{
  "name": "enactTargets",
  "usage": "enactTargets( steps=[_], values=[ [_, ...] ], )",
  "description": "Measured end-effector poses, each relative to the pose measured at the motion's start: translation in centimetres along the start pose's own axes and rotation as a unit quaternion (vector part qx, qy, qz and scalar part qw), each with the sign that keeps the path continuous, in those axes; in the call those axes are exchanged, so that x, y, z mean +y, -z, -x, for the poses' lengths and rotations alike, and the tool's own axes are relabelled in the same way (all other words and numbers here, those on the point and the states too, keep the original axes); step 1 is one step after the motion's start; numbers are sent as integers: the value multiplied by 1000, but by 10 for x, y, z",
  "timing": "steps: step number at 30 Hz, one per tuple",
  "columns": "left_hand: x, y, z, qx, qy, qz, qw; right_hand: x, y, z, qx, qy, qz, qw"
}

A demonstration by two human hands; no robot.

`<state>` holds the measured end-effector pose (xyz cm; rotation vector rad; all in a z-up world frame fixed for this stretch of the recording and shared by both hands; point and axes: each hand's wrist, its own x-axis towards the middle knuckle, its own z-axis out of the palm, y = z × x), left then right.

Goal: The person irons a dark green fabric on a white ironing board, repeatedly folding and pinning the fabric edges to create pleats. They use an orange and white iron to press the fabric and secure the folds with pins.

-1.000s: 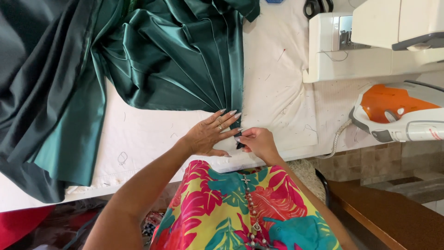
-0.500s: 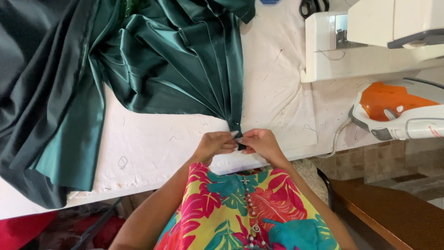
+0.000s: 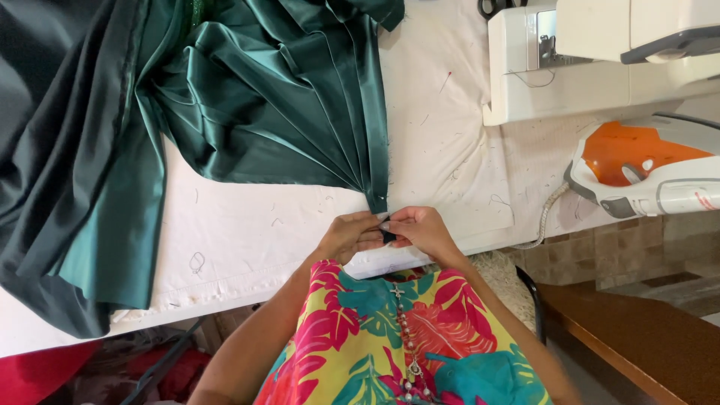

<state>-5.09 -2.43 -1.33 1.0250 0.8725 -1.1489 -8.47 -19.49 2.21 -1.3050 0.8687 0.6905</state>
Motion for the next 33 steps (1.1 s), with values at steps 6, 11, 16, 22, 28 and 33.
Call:
enactTargets(
  steps=[6, 11, 16, 22, 28, 33],
  values=[
    [1, -4, 6, -3, -5, 20, 1000, 6, 5, -5, -5, 4, 3, 1000],
    [1, -15, 12, 6, -41, 53, 998, -4, 1, 6, -5, 1, -7, 1000],
    [3, -16, 13, 9, -44, 60, 997, -2, 3, 4, -7, 7, -8, 1000],
    [3, -11, 11, 9, -32, 62, 997, 2, 3, 1, -6, 8, -7, 1000],
    [-18, 1, -13, 11, -21, 65, 998, 15, 8, -7, -8, 12, -14, 1000],
    [-23, 2, -24, 11, -21, 66, 998, 31, 16, -26, -14, 21, -24, 999]
  ],
)
